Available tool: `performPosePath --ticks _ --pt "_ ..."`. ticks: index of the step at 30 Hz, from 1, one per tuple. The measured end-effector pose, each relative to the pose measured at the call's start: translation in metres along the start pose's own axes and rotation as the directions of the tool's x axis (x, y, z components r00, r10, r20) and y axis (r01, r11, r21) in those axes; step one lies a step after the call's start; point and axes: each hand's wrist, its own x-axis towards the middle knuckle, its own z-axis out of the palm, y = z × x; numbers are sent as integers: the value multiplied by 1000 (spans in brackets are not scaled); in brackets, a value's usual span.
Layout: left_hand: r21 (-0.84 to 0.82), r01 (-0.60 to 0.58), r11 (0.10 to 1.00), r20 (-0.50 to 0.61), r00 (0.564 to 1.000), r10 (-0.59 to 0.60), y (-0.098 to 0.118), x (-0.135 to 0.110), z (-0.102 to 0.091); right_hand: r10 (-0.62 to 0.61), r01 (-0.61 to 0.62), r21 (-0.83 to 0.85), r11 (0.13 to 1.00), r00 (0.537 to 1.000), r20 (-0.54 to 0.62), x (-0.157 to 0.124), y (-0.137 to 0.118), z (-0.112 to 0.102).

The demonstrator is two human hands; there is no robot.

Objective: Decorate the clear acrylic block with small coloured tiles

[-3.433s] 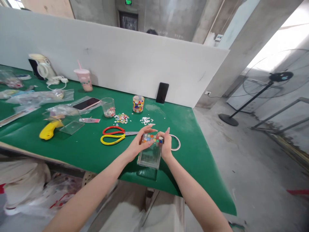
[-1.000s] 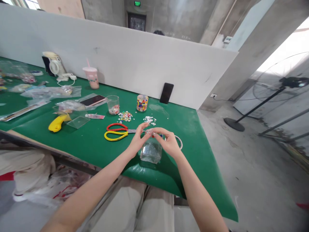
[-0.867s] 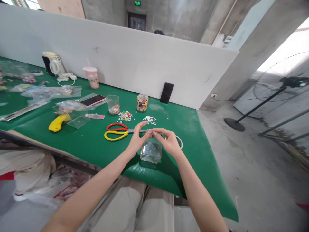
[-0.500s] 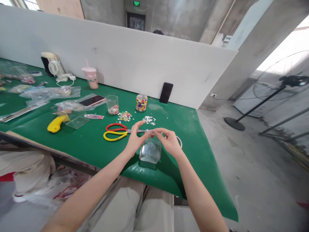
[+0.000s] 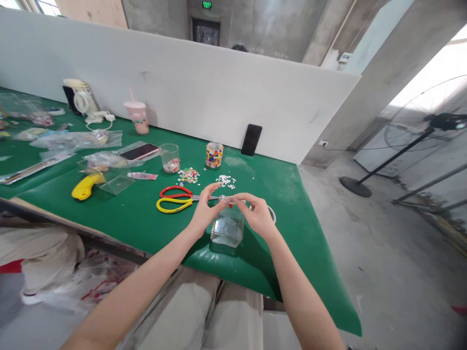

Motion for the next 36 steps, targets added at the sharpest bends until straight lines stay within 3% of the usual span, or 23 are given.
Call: performPosePath --ticks 18,25,28,32,34,36 --pt "-89 69 994 44 997 -65 3 0 0 11 -11 -19 1000 1000 5 0 -3 0" --pt "-254 147 956 79 988 -131 12 -1 1 -35 34 -28 999 999 -26 -1 -4 1" --pt "-384 242 891 159 968 -195 35 -6 -3 -75 75 -1 997 994 -77 -4 -7 -5" --pt "-526 371 765 304 922 -238 88 -19 -8 -129 137 26 990 972 -195 -5 -28 -16" --pt "-681 499 536 438 864 -248 116 -24 -6 -261 268 5 963 944 -202 -2 -51 -18" --pt "-733 558 390 511 829 -225 138 -26 0 -417 418 -41 908 888 -193 3 -77 -17"
